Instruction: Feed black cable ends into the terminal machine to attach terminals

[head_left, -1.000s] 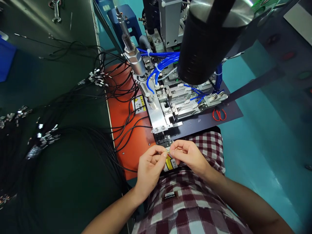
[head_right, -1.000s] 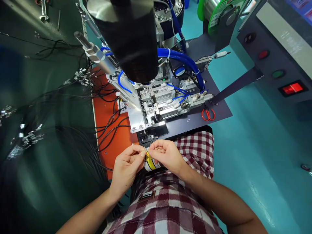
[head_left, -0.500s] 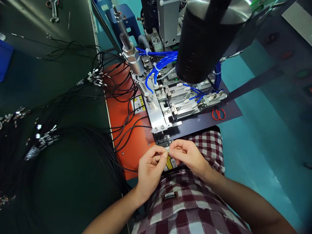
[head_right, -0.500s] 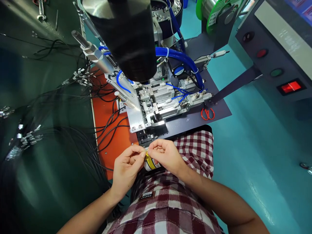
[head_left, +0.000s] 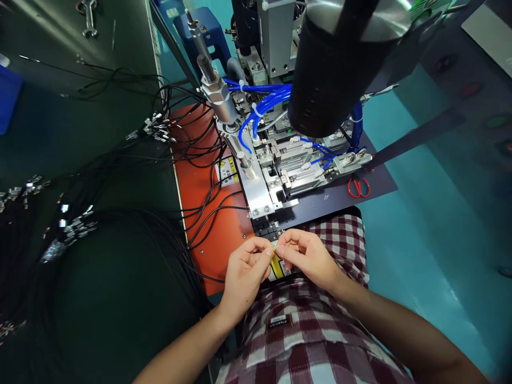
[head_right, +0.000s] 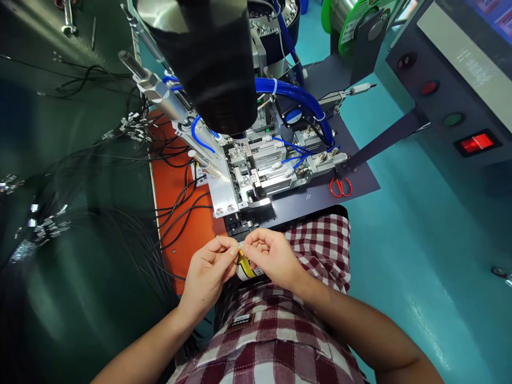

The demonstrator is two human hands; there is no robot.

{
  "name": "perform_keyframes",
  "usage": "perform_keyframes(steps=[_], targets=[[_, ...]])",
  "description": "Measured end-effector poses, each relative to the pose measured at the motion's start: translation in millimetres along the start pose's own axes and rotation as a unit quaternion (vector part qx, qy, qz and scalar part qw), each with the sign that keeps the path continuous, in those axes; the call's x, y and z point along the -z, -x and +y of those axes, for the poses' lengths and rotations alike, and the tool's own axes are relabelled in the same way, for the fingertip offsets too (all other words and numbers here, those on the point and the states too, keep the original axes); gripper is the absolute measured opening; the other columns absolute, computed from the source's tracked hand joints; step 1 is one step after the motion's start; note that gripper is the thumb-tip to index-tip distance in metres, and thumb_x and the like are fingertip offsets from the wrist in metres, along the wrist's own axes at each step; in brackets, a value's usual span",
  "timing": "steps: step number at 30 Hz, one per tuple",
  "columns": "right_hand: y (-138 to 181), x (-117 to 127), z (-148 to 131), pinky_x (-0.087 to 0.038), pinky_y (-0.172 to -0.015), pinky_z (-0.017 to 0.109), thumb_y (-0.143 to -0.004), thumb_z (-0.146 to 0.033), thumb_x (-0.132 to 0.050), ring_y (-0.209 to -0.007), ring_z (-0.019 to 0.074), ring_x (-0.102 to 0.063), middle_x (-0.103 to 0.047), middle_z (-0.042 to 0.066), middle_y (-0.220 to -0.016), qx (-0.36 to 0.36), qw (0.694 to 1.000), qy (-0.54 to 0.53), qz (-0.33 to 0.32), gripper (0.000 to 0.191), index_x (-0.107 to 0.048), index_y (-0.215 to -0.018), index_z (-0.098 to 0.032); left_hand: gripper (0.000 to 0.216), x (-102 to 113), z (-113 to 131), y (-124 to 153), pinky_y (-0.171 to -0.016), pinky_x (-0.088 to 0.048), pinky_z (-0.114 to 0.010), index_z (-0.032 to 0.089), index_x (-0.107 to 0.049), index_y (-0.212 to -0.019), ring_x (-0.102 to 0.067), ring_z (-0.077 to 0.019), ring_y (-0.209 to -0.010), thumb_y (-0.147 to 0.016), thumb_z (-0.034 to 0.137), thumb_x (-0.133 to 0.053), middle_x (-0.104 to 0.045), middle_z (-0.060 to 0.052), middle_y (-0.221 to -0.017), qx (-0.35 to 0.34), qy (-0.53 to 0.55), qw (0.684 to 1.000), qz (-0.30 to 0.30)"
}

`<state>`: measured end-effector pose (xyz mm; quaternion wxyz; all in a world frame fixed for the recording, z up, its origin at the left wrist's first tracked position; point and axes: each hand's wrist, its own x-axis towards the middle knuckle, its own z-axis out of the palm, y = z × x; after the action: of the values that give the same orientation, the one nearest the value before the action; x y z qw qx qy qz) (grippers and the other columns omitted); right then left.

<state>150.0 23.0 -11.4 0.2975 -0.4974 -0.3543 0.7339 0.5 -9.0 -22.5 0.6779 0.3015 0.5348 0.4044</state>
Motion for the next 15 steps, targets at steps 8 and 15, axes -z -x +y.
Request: perform_keyframes(steps=[8,15], targets=[[-0.6,4.2,-0.5,-0.04,-0.05,0.024,-0.077,-0.03,-0.064,-0.052,0.0111,-0.053,-0.059,0.001,-0.065,0.029,0.995,0.09,0.015,0.016,-0.064,-0.078,-0.014,0.017,1.8,-0.1,-1.0,-0.042,-0.02,-0.017,0.015,-0.056,-0.083,-0.027,-0.0021,-0.042,-0.086,0.031,-0.06,-0.036,0.009,-0.051,0.005,0.005,1.0,-0.008],[-1.7,1.9,3.3,-0.038,-0.048,0.021,-0.082,-0.027,-0.061,-0.052,0.0094,-0.051,-0.055,-0.002,-0.062,0.067,0.991,0.111,0.023,0.014,-0.06,-0.074,-0.016,0.017,0.7,0.4,-0.4,-0.042,-0.019,-0.016,0.016,-0.056,-0.083,-0.027,-0.002,-0.041,-0.087,0.032,-0.06,-0.035,0.01,-0.05,0.005,0.0,1.0,-0.009]])
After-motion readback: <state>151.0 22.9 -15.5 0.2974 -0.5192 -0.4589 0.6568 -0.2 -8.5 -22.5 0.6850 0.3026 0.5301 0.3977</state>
